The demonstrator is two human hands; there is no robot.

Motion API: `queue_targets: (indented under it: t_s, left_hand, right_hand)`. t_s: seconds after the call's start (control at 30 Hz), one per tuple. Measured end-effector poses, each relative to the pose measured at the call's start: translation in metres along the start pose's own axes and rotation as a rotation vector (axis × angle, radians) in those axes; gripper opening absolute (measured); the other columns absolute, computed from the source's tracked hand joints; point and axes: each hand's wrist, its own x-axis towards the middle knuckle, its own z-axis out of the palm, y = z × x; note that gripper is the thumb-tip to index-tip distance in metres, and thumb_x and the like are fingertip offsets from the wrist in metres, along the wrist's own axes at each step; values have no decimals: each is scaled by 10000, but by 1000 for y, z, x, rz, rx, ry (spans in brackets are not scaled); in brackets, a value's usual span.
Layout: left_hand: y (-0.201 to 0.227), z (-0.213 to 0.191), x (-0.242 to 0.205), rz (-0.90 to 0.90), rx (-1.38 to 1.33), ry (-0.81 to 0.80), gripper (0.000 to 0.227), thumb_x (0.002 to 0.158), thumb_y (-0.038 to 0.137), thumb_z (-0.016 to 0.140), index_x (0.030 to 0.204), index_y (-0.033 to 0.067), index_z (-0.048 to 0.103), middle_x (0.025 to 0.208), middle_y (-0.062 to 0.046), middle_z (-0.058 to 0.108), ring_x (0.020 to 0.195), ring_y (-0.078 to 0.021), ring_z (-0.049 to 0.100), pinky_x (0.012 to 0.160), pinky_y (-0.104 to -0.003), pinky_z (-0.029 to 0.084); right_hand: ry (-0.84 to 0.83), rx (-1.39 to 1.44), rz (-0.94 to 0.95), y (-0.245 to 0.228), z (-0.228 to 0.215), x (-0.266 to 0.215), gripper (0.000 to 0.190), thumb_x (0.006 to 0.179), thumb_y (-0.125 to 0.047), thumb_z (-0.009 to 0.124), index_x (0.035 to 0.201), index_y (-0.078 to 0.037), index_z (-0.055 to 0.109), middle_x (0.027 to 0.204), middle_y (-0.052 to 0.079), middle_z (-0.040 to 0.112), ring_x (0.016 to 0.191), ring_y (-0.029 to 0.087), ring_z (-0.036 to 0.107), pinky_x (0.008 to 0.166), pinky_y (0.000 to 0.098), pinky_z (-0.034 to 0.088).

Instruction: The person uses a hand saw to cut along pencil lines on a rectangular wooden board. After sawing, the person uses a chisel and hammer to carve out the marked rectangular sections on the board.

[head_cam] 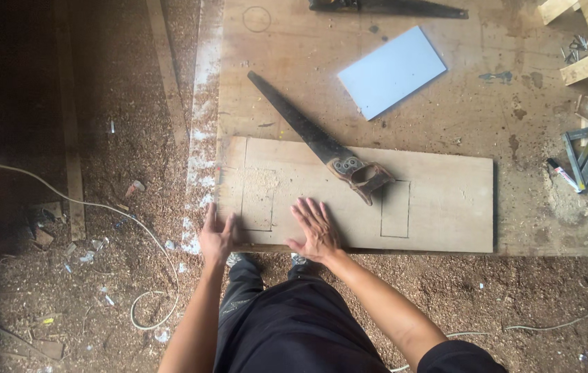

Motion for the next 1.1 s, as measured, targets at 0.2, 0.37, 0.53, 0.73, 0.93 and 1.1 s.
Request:
queue_targets:
  t_s: [0.2,0.37,0.53,0.73,0.93,1.1]
  left_hand:
    - [-8,10,-13,116,144,93,855,883,483,759,1575,156,376,1629,-154,362,1501,-335,366,1241,-531,309]
    - [-15,19,-20,84,231,92,841,884,516,728,1562,157,385,1672,-134,297,1556,-294,249,1248,-593,121]
    - [-26,14,-39,118,242,151,790,878,511,722,1519,138,449,1658,-183,300,1535,-346,265,1213,-596,135]
    - [-37,4,-63,73,148,332,576,942,439,691,1335,32,584,1482,-222,498,1373,-356,463,1138,-515,363]
    - [-43,-4,-81,-241,-107,275,486,979,375,642,1320,32,595,1260,-177,638,1093,-273,640,940,-415,532]
    - [-43,-10,-73,-241,-351,332,451,1011,359,591,1282,-2,593,1213,-189,670,1090,-264,648,933,-414,527]
  right_hand:
    - [17,45,-13,-10,6,6,1109,847,-834,453,1616,-69,227,1719,160,157,1596,336,128,1288,562,37]
    - [-45,-14,-24,-4,0,-1,1191,812,-875,454,1608,-33,176,1706,164,115,1579,341,85,1267,559,6]
    - [-3,41,-41,-12,2,-7,1176,817,-844,491,1604,-22,192,1708,176,143,1586,340,88,1281,543,8]
    - [2,144,32,-1,2,7,978,944,-645,566,1620,-30,220,1722,192,174,1613,294,136,1317,557,18]
    - [191,14,215,-40,-3,76,988,919,-617,550,1576,44,220,1671,265,200,1550,367,177,1222,617,7]
    - [-332,268,-373,-101,3,97,862,861,-539,641,1560,-149,321,1662,124,276,1542,322,241,1272,547,78]
